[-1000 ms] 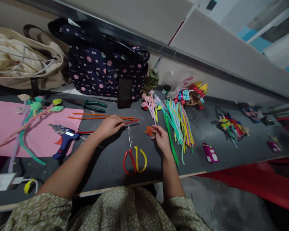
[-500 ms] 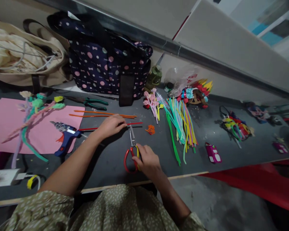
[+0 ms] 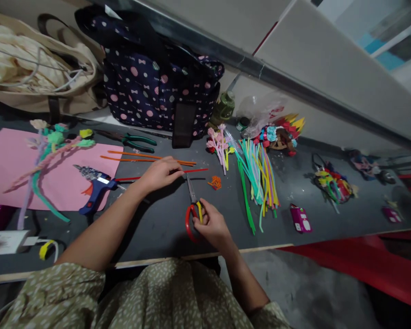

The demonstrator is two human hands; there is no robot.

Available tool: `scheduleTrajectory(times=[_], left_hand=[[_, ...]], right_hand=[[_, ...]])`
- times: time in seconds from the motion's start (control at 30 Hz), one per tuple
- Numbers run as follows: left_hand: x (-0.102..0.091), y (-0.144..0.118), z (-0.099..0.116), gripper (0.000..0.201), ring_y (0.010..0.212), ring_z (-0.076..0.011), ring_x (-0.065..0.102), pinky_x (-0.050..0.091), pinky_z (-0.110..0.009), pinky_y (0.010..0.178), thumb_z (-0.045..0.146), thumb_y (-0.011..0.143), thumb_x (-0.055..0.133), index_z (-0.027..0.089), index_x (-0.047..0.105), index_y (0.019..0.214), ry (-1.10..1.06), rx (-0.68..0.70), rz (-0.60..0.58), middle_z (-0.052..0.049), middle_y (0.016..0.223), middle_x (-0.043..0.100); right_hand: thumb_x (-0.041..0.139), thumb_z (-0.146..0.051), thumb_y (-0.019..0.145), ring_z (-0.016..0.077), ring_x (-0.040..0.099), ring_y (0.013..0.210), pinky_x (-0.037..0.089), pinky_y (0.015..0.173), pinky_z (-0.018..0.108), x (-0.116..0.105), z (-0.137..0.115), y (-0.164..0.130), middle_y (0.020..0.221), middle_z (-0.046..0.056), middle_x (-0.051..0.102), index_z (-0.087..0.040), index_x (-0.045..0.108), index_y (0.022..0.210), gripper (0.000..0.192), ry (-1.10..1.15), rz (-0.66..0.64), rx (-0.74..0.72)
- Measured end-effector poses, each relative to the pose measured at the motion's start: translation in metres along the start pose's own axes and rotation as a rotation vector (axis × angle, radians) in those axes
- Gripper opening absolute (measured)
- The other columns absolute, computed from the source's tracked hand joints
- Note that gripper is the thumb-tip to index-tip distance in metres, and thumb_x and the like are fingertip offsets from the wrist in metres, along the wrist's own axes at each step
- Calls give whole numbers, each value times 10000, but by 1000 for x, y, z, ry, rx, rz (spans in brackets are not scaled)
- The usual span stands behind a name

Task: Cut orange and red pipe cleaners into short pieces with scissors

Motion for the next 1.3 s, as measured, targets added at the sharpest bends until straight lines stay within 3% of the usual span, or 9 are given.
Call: scheduleTrajectory(times=[0.17, 0.3, 0.4, 0.57, 0.67, 0.73, 0.87, 0.97, 1.3], left_hand=[[1, 0, -1, 266, 876, -199, 575, 438, -314, 806, 344, 931, 501, 182, 694, 845, -5, 9, 33, -53, 825, 678], [6, 0, 1, 262, 862, -198, 577, 444, -322, 814, 342, 927, 506, 187, 697, 838, 5, 18, 6, -54, 821, 666], [7, 0, 2, 251, 864, -200, 587, 448, -327, 819, 327, 924, 509, 184, 701, 850, -3, 30, -12, -58, 825, 664], [7, 1, 4, 246, 852, -199, 589, 448, -327, 814, 312, 919, 508, 182, 703, 844, -15, 28, -19, -56, 814, 667], [7, 1, 5, 254, 843, -196, 591, 449, -325, 813, 319, 917, 507, 186, 711, 846, -36, 33, -23, -52, 814, 675], [7, 1, 5, 266, 835, -196, 593, 450, -321, 800, 332, 919, 508, 183, 716, 847, -42, 33, -24, -57, 818, 681], [8, 1, 6, 276, 823, -188, 591, 448, -312, 798, 339, 924, 506, 183, 712, 829, -34, 34, -51, -57, 819, 682], [9, 2, 7, 274, 833, -188, 587, 446, -312, 809, 339, 928, 502, 190, 707, 823, -31, 48, -77, -50, 811, 682], [14, 3, 12, 289, 815, -194, 588, 440, -315, 773, 354, 936, 510, 180, 717, 835, -64, 75, -123, -57, 793, 690]], right_hand=[[749, -418, 707, 43, 438, 365, 377, 306, 187, -17, 10, -7, 795, -20, 585, -184, 545, 1249, 624, 722, -163, 294], [754, -450, 731, 37, 303, 312, 282, 253, 176, -21, 6, -17, 594, -64, 523, -171, 565, 1208, 583, 926, -267, 273], [743, -390, 735, 53, 336, 341, 327, 290, 183, -20, 6, -20, 580, -71, 507, -179, 522, 1264, 611, 1002, -304, 233], [755, -213, 626, 176, 649, 716, 549, 519, 265, -27, 5, -18, 829, 1, 617, -236, 512, 1195, 619, 971, -191, 220], [765, -217, 625, 256, 680, 953, 596, 720, 393, -34, -1, -22, 924, 14, 620, -266, 512, 1191, 622, 946, -194, 231], [767, -252, 653, 290, 665, 1041, 594, 739, 416, -38, -3, -25, 974, 31, 620, -278, 503, 1213, 620, 928, -211, 237], [755, -375, 716, 205, 699, 762, 572, 598, 322, -40, -2, -25, 916, 21, 632, -254, 502, 1203, 562, 825, -167, 267], [684, -488, 790, 111, 597, 491, 506, 483, 248, -37, 0, -21, 749, -25, 607, -213, 528, 1098, 442, 726, -94, 320], [519, -531, 889, 100, 552, 386, 409, 316, 198, -27, 7, -17, 730, -32, 586, -224, 522, 1035, 339, 578, -125, 362]])
Point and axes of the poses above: each hand's wrist, its own y-axis towards the middle knuckle, its own x-axis out of the palm, z = x × y, the point moved 3 cm from there along y, towards the middle knuckle
